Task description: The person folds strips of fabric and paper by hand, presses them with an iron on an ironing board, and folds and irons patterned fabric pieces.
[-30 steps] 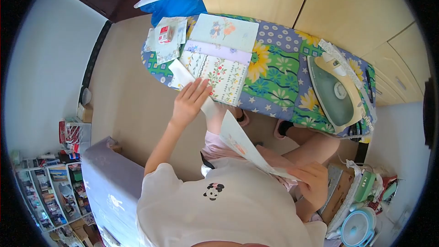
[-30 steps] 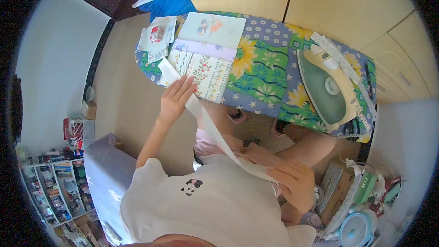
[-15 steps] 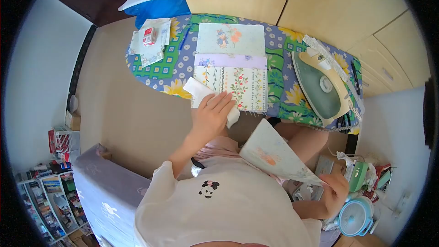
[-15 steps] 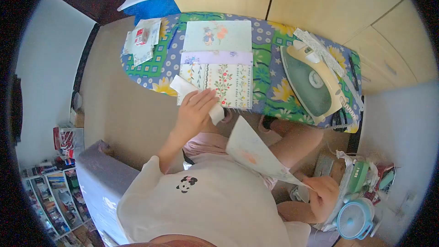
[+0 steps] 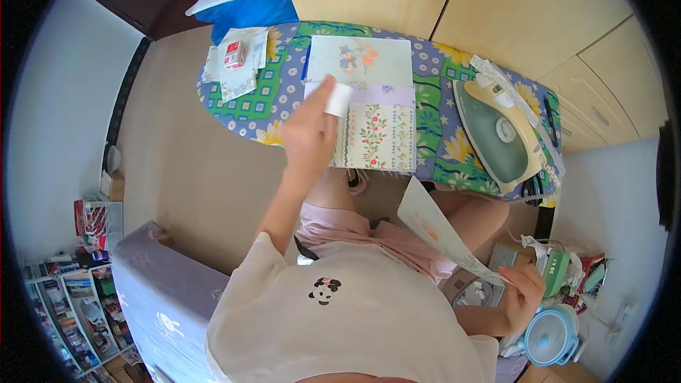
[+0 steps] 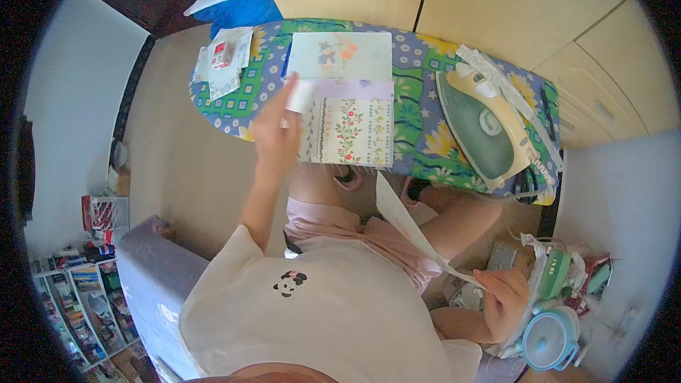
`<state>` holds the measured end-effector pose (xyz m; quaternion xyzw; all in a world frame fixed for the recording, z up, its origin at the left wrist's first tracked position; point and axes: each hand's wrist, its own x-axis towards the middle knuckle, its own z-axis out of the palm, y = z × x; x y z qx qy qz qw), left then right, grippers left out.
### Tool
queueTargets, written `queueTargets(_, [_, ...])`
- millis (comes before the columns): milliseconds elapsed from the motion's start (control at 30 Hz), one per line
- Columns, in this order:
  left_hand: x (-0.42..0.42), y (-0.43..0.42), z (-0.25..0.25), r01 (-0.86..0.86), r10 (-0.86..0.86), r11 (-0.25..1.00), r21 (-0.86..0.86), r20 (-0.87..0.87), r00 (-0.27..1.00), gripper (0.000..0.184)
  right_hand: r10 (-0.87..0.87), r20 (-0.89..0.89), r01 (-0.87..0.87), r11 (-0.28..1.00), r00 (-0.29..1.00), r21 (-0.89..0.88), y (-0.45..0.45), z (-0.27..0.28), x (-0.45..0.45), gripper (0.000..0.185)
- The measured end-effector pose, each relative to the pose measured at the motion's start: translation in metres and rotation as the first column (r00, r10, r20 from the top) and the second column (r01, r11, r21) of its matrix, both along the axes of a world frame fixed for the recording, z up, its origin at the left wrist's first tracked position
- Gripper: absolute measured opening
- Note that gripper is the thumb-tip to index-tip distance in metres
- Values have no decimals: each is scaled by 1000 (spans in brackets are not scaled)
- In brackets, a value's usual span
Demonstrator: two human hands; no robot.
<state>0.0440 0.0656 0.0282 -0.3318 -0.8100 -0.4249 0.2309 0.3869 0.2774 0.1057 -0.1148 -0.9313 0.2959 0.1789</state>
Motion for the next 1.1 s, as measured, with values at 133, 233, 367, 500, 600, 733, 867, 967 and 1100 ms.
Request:
queueTargets(133, [14, 17, -54, 53, -62, 935, -351, -15, 998, 51, -19, 5, 19, 1000, 1000, -2, -1, 0, 4, 29])
queueTargets(233, [18, 22, -55, 20, -66, 875, -484, -78, 995, 59, -23, -20, 23, 1000, 1000, -6, -5, 0, -2, 23])
queueTargets(367, [14, 31, -41, 47, -181, 826, -562, -184, 966, 52, 0, -52, -1, 1000, 999, -19, -7, -2, -7, 18])
queueTargets(500, [5, 42, -48, 141, -292, 822, -552, -196, 936, 31, 11, -34, -11, 1000, 999, -22, -7, -2, -7, 18])
queueTargets(600, [6, 46, -42, 217, -223, 934, -285, 14, 975, 24, 7, -55, -9, 999, 998, -34, -7, -3, -3, 17])
queueTargets(733, [13, 51, -51, 170, -119, 963, -211, 231, 965, 30, -56, -162, 54, 998, 985, -19, -6, -11, 4, 18])
queueTargets(867, [38, 55, -54, 204, -206, 938, -282, 23, 978, 34, -196, -470, 208, 978, 861, -27, -5, -7, 4, 16])
queueTargets(967, [46, 44, -41, 202, -218, 921, -333, -11, 976, 36, -72, -585, 187, 972, 808, 139, 6, 13, -15, 16])
queueTargets(1100, [5, 11, -43, 165, -168, 953, -253, 10, 986, 31, 97, -559, 54, 967, 824, 248, 12, 50, -62, 20])
